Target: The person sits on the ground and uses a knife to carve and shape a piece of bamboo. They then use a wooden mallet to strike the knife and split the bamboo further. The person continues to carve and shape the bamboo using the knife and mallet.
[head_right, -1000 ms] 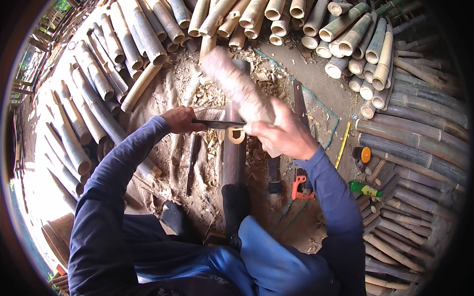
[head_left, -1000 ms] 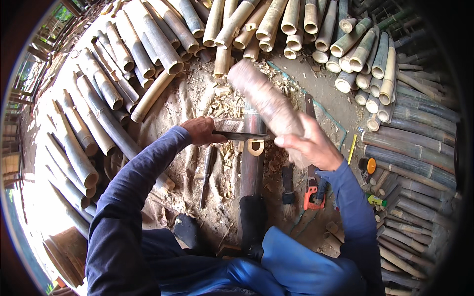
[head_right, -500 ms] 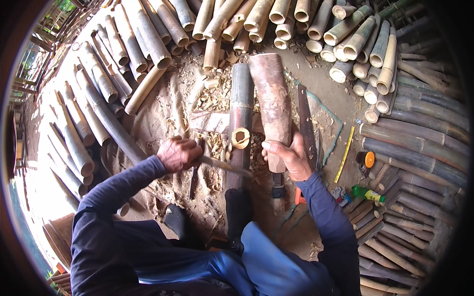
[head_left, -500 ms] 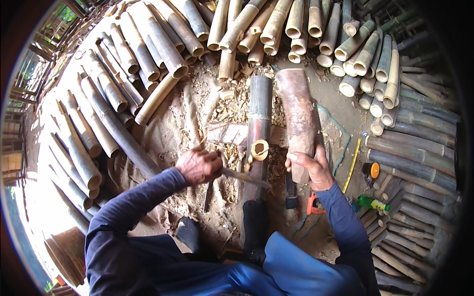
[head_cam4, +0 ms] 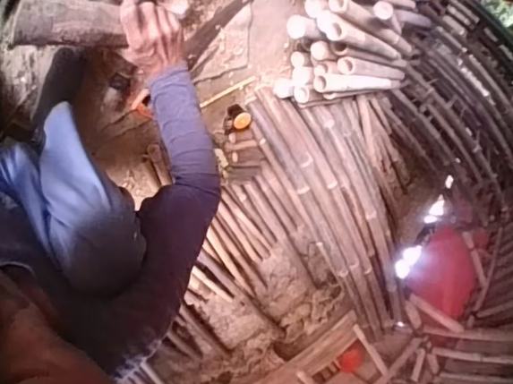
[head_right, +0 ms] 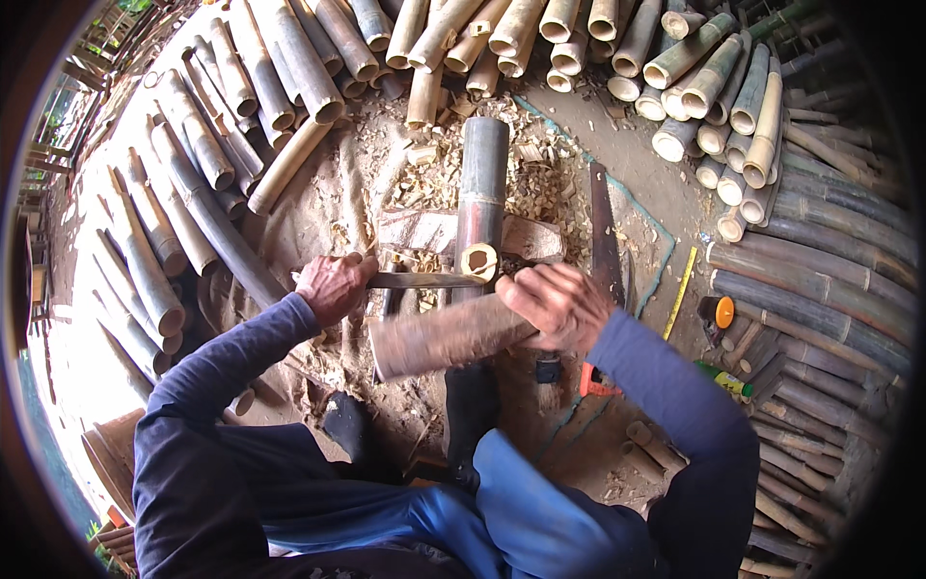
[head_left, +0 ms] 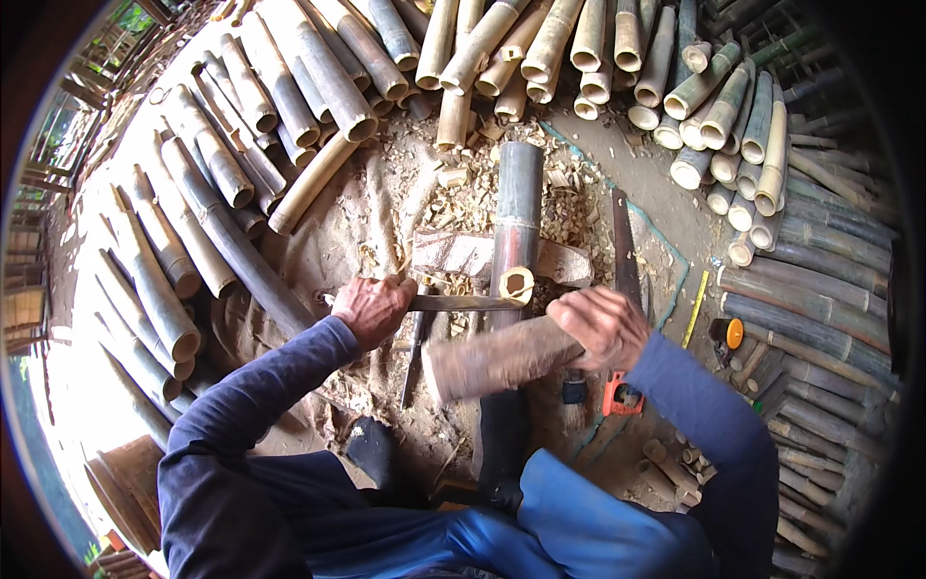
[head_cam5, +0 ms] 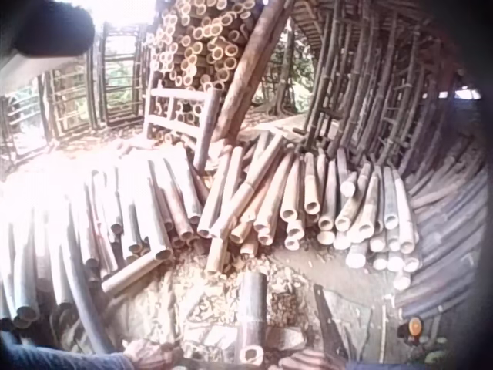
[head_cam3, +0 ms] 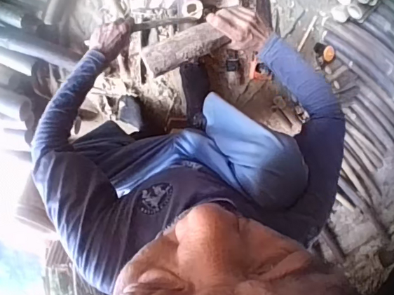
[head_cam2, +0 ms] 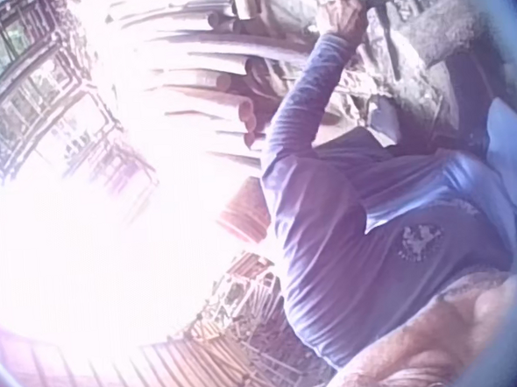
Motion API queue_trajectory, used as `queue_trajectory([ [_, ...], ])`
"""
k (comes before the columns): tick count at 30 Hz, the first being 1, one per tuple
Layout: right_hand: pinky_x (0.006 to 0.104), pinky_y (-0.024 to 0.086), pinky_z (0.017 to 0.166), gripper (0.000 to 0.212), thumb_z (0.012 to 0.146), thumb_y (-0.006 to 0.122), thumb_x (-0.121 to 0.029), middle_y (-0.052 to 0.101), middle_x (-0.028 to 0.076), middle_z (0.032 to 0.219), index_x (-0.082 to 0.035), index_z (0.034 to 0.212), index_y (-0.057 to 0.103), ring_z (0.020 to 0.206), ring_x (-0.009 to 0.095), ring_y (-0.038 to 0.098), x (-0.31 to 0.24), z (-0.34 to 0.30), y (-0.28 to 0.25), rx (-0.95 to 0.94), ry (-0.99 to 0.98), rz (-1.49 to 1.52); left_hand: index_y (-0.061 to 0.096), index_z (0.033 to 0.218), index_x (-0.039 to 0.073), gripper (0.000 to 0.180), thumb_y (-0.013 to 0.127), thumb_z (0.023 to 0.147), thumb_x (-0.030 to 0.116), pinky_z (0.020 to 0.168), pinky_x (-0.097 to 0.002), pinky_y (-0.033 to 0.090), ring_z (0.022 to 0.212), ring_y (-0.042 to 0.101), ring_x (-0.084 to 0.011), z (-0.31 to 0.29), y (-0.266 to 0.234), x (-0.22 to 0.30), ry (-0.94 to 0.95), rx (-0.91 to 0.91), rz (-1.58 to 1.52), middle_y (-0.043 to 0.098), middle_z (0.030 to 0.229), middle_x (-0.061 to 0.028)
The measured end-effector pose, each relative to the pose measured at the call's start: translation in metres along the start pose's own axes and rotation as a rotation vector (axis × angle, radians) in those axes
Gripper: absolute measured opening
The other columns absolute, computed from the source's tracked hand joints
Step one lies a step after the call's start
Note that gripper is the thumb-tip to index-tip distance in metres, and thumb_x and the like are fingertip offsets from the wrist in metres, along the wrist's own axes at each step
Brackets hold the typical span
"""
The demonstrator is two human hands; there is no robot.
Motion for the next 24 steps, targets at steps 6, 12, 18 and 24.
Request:
queue_trajectory([
  [6,0.0386,0.050,0.076,0.072,0.065,0.087,-0.034,0.057,0.008,0.097,-0.005,0.123,0.055,0.091,0.023,0.062,0.020,0.002,0.013,-0.293,-0.083,-0.243,0.057,0.098,0.007,0.010,0.052,0.095,0.016,0.063,-0.0500,0.054,0.071,0.069,-0.0364,0.003,0.004,0.003,-0.007,0.040,0.001,0.064,0.083,-0.0163],
  [12,0.0382,0.049,0.074,0.065,0.071,0.085,-0.037,0.058,0.007,0.097,-0.005,0.122,0.059,0.087,0.022,0.062,0.017,0.011,0.014,-0.369,0.051,-0.303,0.055,0.099,0.008,0.011,0.052,0.094,0.018,0.066,-0.0495,0.054,0.077,0.069,-0.0363,0.004,0.007,0.002,-0.028,0.074,0.036,0.064,0.089,-0.0176],
  [18,0.0370,0.051,0.072,0.066,0.066,0.084,-0.034,0.060,0.006,0.096,-0.005,0.120,0.059,0.082,0.022,0.063,0.005,0.024,0.020,-0.123,-0.267,-0.210,0.056,0.100,0.008,0.011,0.054,0.094,0.017,0.063,-0.0473,0.053,0.070,0.067,-0.0344,0.000,0.014,0.001,0.017,0.185,0.067,0.062,0.082,-0.0149],
  [24,0.0388,0.052,0.064,0.065,0.072,0.084,-0.034,0.060,0.010,0.089,-0.003,0.120,0.052,0.077,0.023,0.065,-0.014,0.025,0.009,-0.424,0.043,-0.255,0.070,0.085,0.002,0.024,0.069,0.090,0.025,0.059,-0.0401,0.052,0.061,0.066,-0.0232,0.037,0.017,-0.040,-0.022,-0.078,-0.541,0.068,0.069,-0.0134],
])
Point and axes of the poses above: each hand's wrist, its own z-axis towards the middle knuckle, its own y-axis out of the palm, x = y × z, the point moved 1 cm from there along z, towards the middle knuckle
